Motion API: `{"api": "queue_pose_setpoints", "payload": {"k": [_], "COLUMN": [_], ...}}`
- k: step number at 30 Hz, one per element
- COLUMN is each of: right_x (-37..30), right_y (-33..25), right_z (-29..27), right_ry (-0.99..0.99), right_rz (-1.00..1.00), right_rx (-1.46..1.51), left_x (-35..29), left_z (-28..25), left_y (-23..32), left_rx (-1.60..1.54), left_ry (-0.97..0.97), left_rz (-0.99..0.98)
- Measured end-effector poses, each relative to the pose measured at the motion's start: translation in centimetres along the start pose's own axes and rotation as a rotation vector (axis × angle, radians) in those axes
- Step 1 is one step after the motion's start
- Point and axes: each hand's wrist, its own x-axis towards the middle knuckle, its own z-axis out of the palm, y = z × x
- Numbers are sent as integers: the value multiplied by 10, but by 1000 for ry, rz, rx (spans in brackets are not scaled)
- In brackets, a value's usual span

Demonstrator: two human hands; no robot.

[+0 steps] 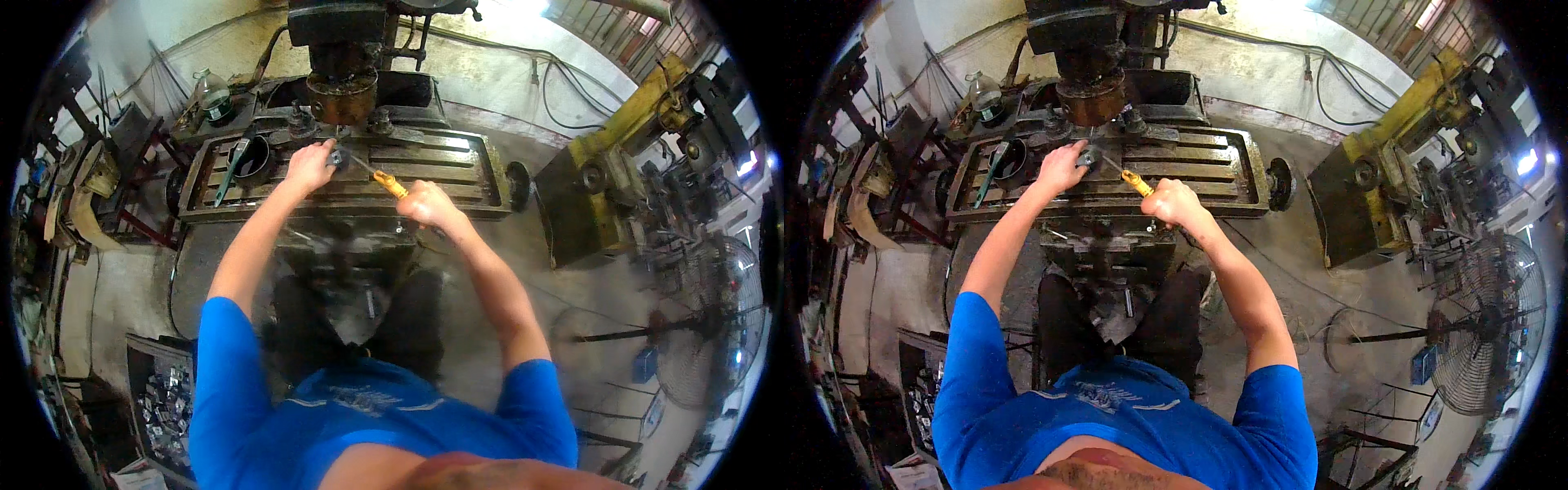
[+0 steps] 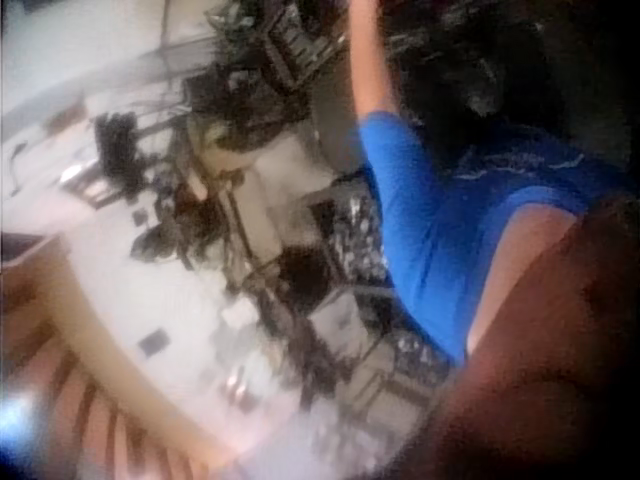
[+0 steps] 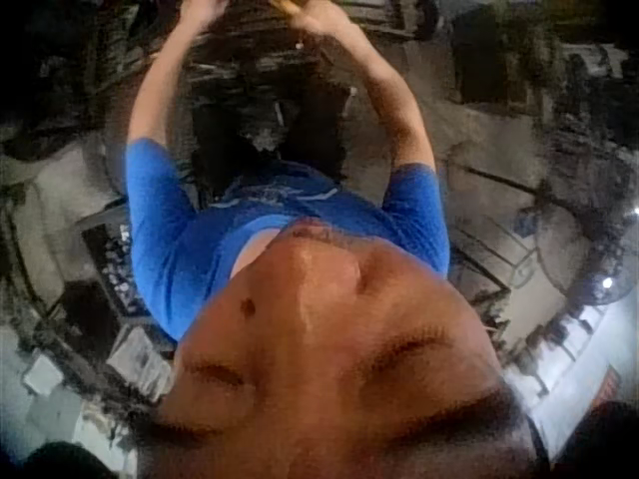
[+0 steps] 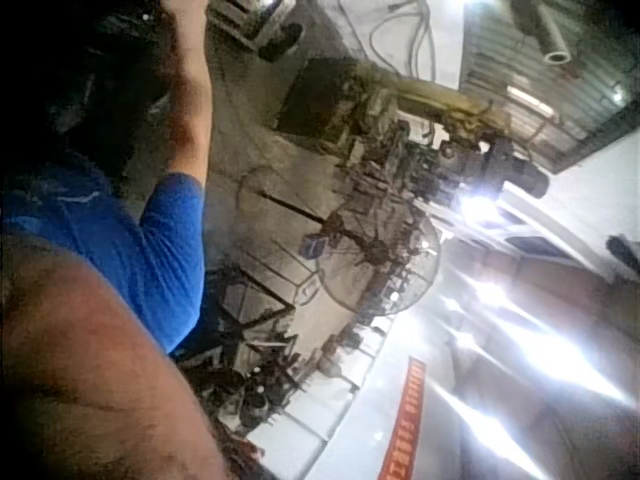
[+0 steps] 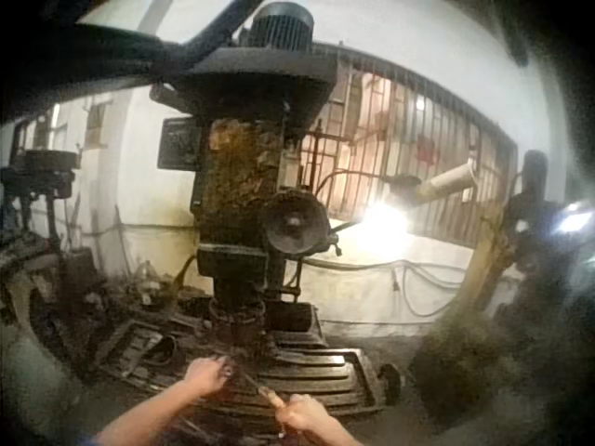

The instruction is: The person operates a drill press to drill holes into small metal pieces. They repeatedly pick up a metal piece from a bin, position it under the drill bit, lower the drill to make a hole, and then place the finished piece into a container. The person uses a yellow-handled tool to assist in positioning the metal pieces during the process.

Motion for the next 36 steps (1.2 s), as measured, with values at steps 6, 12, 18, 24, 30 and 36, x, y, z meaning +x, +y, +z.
{"api": "queue_pose_setpoints", "payload": {"k": [6,12,18,24,30,36], "right_x": [10,-23,-6,-17,-49,-84], "right_y": [-17,13,73,84,70,104], "right_z": [-5,-15,39,77,70,53], "right_ry": [-112,-156,10,215,319,258], "right_rz": [87,25,-192,35,-3,18], "right_rx": [81,320,774,269,156,192], "left_x": [2,5,-8,-24,-12,17], "left_z": [-2,-1,-2,-11,-3,21], "left_y": [-9,-18,-19,-25,-36,-26], "left_rx": [186,112,76,7,124,68], "left_ry": [72,85,99,74,35,80], "left_rz": [-46,-150,-153,-112,-33,-3]}}
